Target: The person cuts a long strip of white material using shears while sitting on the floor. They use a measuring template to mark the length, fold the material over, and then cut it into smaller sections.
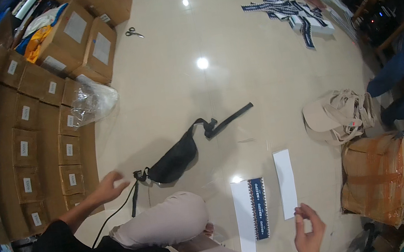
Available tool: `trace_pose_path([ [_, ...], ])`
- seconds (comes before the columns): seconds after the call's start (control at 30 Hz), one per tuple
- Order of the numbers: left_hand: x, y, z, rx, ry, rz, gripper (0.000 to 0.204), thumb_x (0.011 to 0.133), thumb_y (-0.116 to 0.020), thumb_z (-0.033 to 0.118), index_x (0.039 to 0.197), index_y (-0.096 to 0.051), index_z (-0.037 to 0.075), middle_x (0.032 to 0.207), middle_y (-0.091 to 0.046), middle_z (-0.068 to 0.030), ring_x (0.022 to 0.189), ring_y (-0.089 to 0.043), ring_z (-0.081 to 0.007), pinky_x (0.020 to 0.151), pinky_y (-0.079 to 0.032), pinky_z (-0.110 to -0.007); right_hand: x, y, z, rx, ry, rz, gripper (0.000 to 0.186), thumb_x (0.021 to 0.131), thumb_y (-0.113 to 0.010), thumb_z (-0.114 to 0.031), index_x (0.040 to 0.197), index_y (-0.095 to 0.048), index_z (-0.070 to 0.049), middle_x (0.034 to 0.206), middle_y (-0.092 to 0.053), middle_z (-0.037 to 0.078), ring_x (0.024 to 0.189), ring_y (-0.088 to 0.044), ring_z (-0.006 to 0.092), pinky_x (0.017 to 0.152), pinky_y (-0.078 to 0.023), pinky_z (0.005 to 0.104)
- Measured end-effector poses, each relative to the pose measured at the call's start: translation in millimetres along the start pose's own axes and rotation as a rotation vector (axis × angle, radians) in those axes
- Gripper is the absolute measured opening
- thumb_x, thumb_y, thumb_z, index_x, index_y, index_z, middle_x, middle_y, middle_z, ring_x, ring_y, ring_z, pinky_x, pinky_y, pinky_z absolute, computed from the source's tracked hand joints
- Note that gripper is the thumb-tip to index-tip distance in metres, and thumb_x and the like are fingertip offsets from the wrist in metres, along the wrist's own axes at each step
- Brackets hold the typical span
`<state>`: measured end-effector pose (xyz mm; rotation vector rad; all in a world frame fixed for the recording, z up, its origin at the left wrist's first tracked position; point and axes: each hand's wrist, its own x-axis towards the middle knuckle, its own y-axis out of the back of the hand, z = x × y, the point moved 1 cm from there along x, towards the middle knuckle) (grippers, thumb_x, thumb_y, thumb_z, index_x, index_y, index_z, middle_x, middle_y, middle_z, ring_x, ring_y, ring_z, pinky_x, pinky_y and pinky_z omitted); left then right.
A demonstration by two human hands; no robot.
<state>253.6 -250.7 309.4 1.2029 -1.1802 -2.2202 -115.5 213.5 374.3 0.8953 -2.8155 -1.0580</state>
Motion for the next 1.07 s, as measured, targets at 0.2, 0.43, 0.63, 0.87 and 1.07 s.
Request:
trace_pose_path([
  [0.2,20,-82,-83,0.119,0.415,-0.158,0.089,0.081,-0.077,0.049,0.143,-0.040,-0.003,0.138,-0.052,-0.0278,0.127,-0.055,-0.0410,0.103,-0.049,-0.045,56,61,-97,0.086,0.346,0.231,0.027,0.099,-0.052,-0.003,0.124,-0.061,0.005,0.110,-0.069,0.016,0.104,-0.065,0.0238,0.091,-0.051,0.0371],
  [0.43,50,-168,-145,-0.700,0.702,-0.323,0.050,0.085,-0.080,0.031,0.107,-0.058,-0.009,0.078,-0.064,-0.0152,0.055,-0.061,-0.0211,0.046,-0.051,-0.036,154,-173,-57,0.180,0.058,-0.624,0.040,0.097,-0.067,-0.024,0.128,-0.061,0.001,0.123,-0.068,0.017,0.111,-0.066,0.0288,0.093,-0.052,0.0383],
  [0.63,60,-132,-97,-1.022,0.764,-0.074,0.034,0.090,-0.076,0.027,0.076,-0.058,0.002,0.061,-0.051,-0.0045,0.047,-0.047,-0.0137,0.042,-0.039,-0.031,200,-442,12,0.068,-0.140,-0.333,0.081,0.091,-0.064,-0.057,0.128,-0.058,0.014,0.118,-0.067,0.030,0.115,-0.065,0.0413,0.101,-0.048,0.0418],
  [0.87,85,-149,-119,-0.931,0.572,-0.336,0.026,0.095,-0.068,0.024,0.081,-0.062,0.003,0.061,-0.043,0.0009,0.048,-0.039,-0.0110,0.042,-0.030,-0.029,206,-493,1,0.024,-0.148,-0.404,0.078,0.087,-0.070,-0.051,0.121,-0.059,0.018,0.123,-0.063,0.035,0.120,-0.060,0.0439,0.103,-0.046,0.0430],
  [1.07,80,-136,-110,-0.973,0.589,-0.297,0.022,0.101,-0.053,0.024,0.093,-0.063,0.007,0.058,-0.035,0.0039,0.049,-0.032,-0.0098,0.044,-0.027,-0.029,225,-532,58,0.288,-0.172,-0.504,0.069,0.090,-0.068,-0.040,0.131,-0.057,0.014,0.141,-0.052,0.034,0.135,-0.049,0.0427,0.113,-0.038,0.0422],
])
